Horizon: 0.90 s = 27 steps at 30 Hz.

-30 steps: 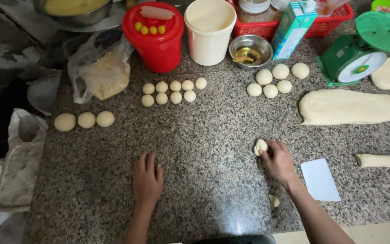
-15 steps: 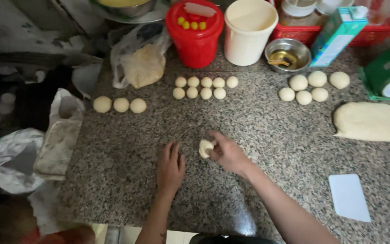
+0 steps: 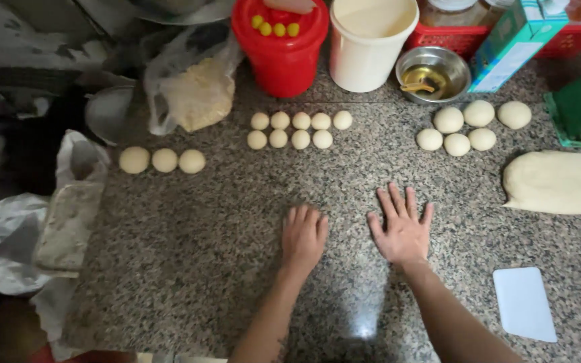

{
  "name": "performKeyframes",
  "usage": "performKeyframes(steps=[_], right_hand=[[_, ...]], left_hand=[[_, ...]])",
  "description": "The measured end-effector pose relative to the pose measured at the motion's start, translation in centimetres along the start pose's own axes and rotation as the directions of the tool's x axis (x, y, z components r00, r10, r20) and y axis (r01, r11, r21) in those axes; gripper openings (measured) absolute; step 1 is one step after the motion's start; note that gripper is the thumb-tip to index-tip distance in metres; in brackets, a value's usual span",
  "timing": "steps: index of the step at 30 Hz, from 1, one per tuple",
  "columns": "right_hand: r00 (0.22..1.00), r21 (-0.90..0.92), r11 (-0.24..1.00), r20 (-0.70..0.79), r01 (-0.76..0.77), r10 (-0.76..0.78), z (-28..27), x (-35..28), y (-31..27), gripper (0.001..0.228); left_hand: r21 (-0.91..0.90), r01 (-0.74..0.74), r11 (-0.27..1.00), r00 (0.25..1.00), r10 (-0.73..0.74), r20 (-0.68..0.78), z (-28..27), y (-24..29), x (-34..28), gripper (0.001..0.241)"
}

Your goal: Portioning and shaping dough balls on a kitchen counter in a bakery.

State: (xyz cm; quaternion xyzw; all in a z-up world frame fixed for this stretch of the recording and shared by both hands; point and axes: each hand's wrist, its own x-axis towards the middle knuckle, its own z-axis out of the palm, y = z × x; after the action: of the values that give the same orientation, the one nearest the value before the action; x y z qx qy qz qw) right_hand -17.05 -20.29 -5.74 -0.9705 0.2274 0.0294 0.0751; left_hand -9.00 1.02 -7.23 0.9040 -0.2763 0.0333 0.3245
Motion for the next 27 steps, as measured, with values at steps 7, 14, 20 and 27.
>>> performKeyframes(steps=[7,14,20,27], right_hand=[[0.999,0.004,1.0,-0.039,-0.01,0.01,-0.2,0.2,-0.3,0.061],[0.999,0.033,0.999,-0.035,-0.006,0.007,0.0,0.4,-0.1,0.061],[1.0,-0.015,1.0,-0.018,0.01,-0.01,0.0,0.4,-0.1,0.067],[0.998,0.028,1.0,-0.07,0.004,-0.002,0.0,0.3,-0.3,0.059]], left_hand=[[0.073,-0.129,0.989,0.963,0.107,0.248,-1.1,-5.9,-0.6,0.033],[0.062,-0.002,0.998,0.999,-0.001,0.053,-1.3,-3.5,2.1,0.034],[0.028,-0.108,0.994,0.984,0.102,0.149,-3.1,-7.6,-0.8,0.03],[0.034,0.089,0.995,0.996,-0.09,0.014,-2.7,-4.3,2.9,0.032]])
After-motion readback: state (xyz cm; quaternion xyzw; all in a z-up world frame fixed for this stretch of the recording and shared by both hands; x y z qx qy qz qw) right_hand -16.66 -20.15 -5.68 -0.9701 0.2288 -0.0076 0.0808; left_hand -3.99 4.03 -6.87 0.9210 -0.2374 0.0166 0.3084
